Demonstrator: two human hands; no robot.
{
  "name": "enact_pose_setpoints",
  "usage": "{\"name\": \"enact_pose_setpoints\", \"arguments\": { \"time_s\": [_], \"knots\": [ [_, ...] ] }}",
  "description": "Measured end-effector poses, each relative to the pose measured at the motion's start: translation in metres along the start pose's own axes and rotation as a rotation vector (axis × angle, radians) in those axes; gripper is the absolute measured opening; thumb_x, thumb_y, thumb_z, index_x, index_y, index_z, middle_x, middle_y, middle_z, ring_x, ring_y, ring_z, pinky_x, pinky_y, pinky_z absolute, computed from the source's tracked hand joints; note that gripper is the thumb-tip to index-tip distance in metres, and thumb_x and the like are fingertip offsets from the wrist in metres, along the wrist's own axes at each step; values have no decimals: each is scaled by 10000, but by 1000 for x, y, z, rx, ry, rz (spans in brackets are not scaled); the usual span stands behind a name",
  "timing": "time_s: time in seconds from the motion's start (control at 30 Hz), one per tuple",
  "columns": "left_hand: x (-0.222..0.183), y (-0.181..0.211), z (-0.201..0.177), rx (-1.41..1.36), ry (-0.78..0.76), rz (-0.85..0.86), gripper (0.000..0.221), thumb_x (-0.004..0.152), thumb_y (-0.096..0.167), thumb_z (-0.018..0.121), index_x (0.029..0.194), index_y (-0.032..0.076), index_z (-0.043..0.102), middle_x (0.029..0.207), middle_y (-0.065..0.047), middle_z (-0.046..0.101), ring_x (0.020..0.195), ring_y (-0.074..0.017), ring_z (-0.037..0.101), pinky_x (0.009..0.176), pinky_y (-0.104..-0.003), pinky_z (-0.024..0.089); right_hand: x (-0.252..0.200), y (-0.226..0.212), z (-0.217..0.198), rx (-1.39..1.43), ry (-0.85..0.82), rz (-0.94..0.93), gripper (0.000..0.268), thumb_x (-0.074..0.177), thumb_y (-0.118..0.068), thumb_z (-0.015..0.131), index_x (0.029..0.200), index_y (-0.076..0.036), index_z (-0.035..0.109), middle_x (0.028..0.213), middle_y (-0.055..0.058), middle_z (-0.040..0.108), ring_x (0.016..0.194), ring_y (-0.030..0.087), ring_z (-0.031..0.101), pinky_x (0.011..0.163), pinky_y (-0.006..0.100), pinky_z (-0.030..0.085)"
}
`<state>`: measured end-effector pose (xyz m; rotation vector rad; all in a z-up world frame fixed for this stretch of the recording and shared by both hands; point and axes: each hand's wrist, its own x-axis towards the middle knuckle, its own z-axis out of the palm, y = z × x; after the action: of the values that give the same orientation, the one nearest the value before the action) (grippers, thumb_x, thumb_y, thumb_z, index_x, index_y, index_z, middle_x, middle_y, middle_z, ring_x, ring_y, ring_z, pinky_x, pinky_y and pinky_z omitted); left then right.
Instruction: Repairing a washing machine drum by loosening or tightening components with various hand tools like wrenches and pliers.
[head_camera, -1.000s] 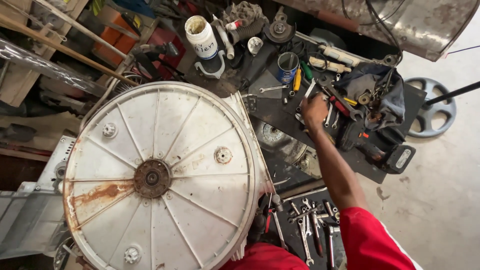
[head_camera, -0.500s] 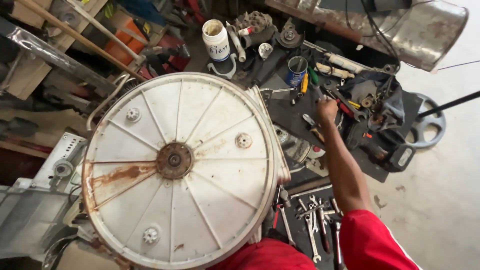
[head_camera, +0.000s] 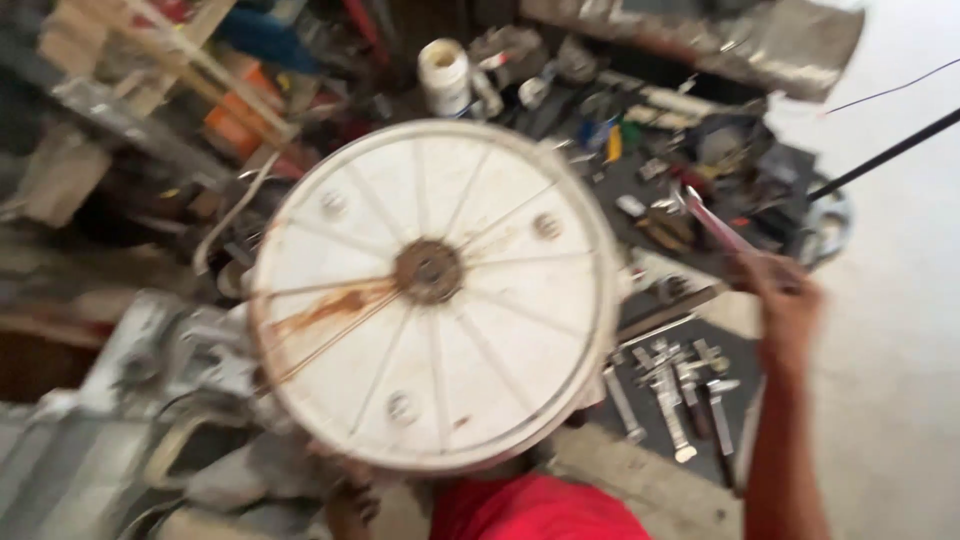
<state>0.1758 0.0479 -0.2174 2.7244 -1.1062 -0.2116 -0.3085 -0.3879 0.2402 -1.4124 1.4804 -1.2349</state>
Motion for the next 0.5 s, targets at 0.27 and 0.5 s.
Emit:
{"name": "enact_pose_setpoints", "arguments": {
  "time_s": [0.27, 0.5],
  "knots": [
    [47, -40, -185, -938, 118, -439, 341, 1070, 252, 409, 1128, 11, 643, 1067, -179, 691, 954, -300, 647, 861, -419, 517, -176, 52, -2, 248, 161, 65, 164, 1209, -320, 499, 1179, -158, 497, 1066, 11, 626, 995, 161, 645, 932, 299, 548],
    [97, -5, -330, -914, 314, -300, 394, 1114, 360, 427, 1297, 25, 524, 1145, -171, 660, 982, -298, 625, 865, -410, 473, -390, -29, 156, 46, -234, 624, 487, 1022, -443, 502, 1252, -110, 774, 751, 57, 651, 624, 141, 513, 519, 286, 400]
  ]
}}
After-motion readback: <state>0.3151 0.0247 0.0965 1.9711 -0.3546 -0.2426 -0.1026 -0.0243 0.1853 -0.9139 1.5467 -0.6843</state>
